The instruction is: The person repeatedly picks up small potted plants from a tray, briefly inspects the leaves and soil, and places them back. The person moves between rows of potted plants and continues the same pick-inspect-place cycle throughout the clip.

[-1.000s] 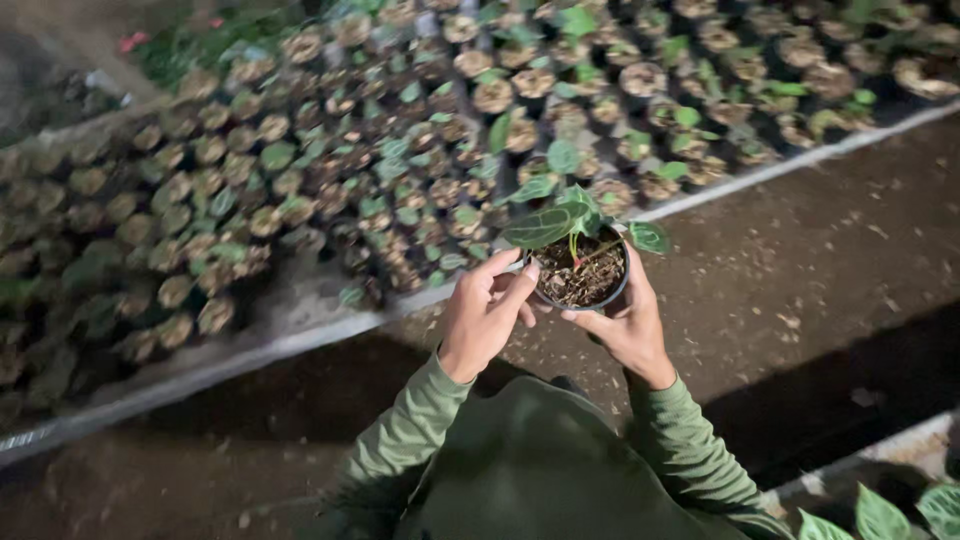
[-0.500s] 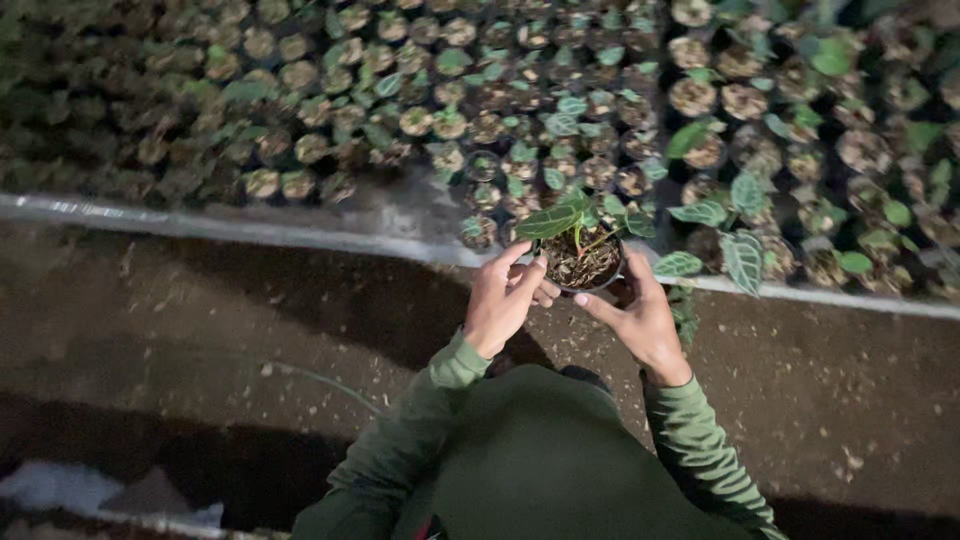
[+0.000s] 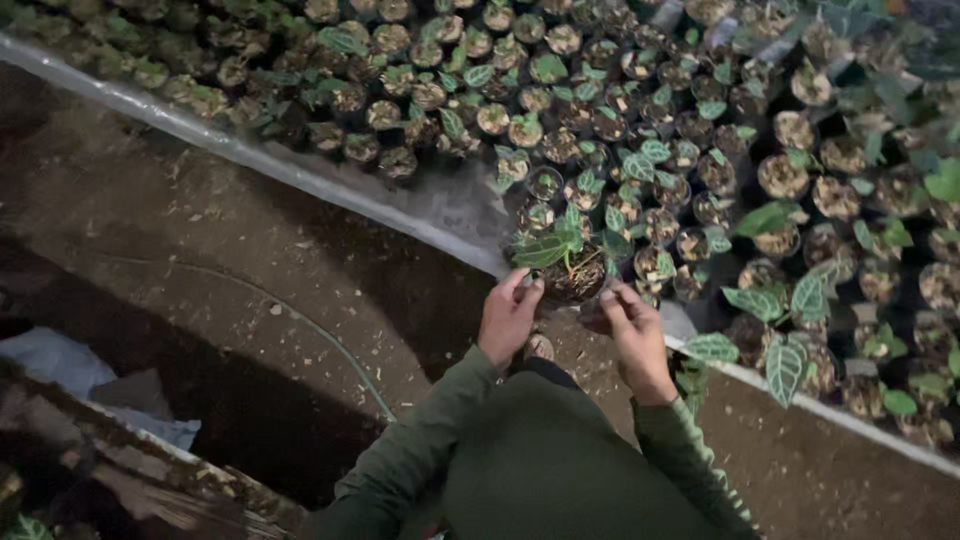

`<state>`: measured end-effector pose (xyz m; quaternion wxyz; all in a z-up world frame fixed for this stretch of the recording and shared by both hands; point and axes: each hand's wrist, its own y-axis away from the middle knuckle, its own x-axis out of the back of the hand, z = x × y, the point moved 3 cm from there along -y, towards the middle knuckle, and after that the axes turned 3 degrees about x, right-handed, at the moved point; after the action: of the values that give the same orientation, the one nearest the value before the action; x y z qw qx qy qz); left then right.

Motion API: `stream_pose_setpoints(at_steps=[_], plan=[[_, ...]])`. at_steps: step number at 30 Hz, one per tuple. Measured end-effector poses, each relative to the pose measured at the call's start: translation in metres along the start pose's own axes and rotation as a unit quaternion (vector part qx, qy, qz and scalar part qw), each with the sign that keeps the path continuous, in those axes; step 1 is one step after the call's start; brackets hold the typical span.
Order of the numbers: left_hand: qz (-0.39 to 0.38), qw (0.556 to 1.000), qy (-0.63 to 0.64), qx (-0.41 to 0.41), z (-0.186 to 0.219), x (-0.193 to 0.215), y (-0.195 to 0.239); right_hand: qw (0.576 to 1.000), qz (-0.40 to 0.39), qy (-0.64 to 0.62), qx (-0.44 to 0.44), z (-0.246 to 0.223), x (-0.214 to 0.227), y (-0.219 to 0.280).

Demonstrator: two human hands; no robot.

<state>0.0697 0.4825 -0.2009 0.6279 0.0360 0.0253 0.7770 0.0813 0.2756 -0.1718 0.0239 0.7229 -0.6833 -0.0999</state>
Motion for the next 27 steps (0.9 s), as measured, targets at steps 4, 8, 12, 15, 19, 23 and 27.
stream_pose_setpoints(at_steps=[4, 8, 12, 15, 19, 23, 27], plan=[[-0.005, 0.993, 0.120, 0.019, 0.002, -0.006, -0.022, 0.998, -0.038, 0.016, -0.048, -0.014, -0.008, -0.034], [0.022, 0.977, 0.195, 0.082, 0.005, -0.020, -0.040, 0.995, -0.064, 0.070, -0.042, -0.032, -0.015, -0.066], [0.044, 0.984, 0.158, 0.075, -0.010, -0.020, -0.053, 0.990, -0.093, 0.090, -0.051, -0.030, -0.023, -0.093], [0.077, 0.994, 0.067, 0.044, -0.033, -0.015, -0.070, 0.988, -0.125, 0.092, -0.029, -0.021, -0.025, -0.106], [0.050, 0.995, 0.062, 0.054, -0.065, -0.005, -0.095, 0.993, -0.087, 0.059, -0.050, 0.013, -0.031, -0.134], [0.013, 0.997, 0.076, -0.018, -0.076, 0.016, -0.125, 0.997, -0.034, 0.063, 0.002, 0.047, -0.041, -0.154], [-0.077, 0.990, 0.076, 0.090, -0.085, 0.052, -0.164, 0.997, 0.046, -0.013, -0.063, 0.068, -0.069, -0.170]])
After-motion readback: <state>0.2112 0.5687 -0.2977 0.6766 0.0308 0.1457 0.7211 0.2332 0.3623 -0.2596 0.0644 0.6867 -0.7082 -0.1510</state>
